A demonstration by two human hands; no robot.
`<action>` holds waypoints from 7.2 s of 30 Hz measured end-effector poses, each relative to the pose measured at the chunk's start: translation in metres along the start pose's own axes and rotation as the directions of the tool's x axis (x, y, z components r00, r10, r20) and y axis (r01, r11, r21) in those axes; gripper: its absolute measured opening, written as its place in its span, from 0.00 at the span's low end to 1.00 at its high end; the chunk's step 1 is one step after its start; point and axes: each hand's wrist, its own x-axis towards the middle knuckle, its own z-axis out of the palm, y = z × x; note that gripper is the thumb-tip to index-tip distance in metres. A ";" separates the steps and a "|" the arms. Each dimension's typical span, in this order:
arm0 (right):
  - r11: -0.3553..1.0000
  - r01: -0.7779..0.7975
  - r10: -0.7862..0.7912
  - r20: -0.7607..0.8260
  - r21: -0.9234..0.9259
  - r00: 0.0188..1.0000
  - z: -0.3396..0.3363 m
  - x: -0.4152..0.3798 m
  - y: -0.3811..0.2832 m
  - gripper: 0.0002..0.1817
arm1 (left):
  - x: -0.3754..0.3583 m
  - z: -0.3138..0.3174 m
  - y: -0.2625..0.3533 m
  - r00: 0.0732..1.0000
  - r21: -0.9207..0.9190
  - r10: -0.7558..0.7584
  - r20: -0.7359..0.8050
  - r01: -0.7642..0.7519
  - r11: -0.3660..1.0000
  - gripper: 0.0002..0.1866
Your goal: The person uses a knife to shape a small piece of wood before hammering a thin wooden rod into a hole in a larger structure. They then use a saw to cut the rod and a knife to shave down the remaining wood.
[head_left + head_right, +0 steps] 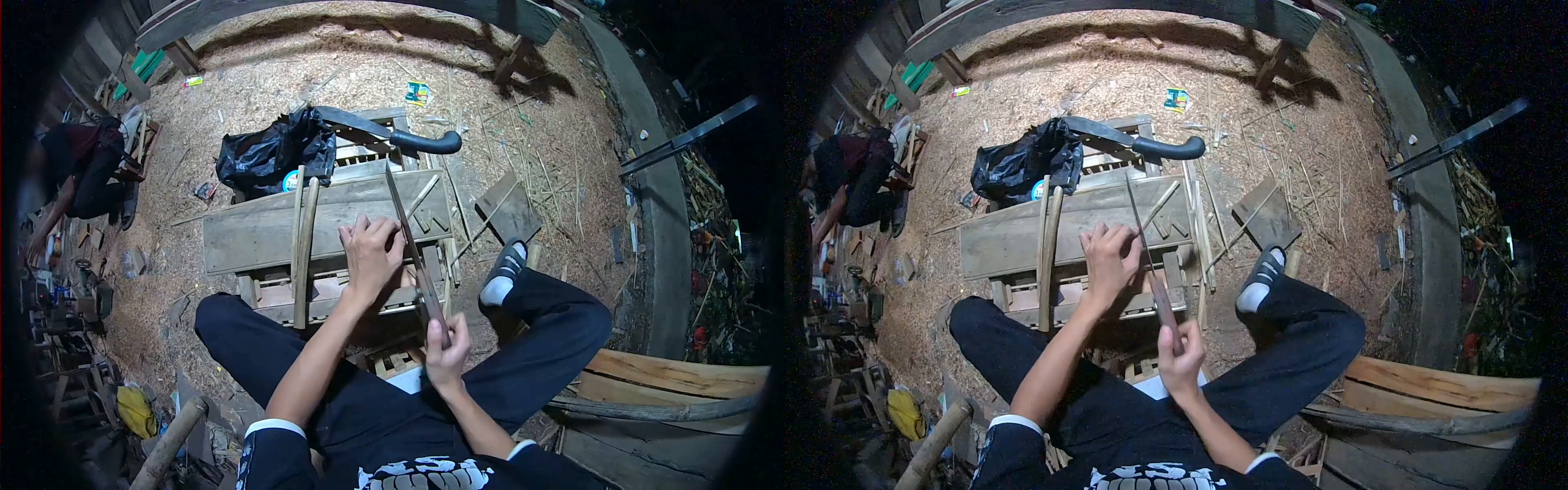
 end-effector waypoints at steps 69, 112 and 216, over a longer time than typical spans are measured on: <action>0.998 0.011 -0.010 0.010 -0.060 1.000 -0.004 0.017 -0.016 0.21 | 0.004 -0.001 -0.005 1.000 -0.034 0.020 0.020 -0.020 0.999 0.06; 0.986 -0.135 0.137 -0.011 0.094 0.991 0.005 -0.021 -0.007 0.20 | 0.010 0.004 -0.011 0.998 -0.075 0.055 -0.010 -0.056 0.996 0.04; 0.783 -0.202 0.280 -0.043 0.589 0.959 -0.009 0.048 -0.015 0.15 | 0.047 0.033 0.072 0.976 -0.005 0.023 0.218 -0.023 1.000 0.08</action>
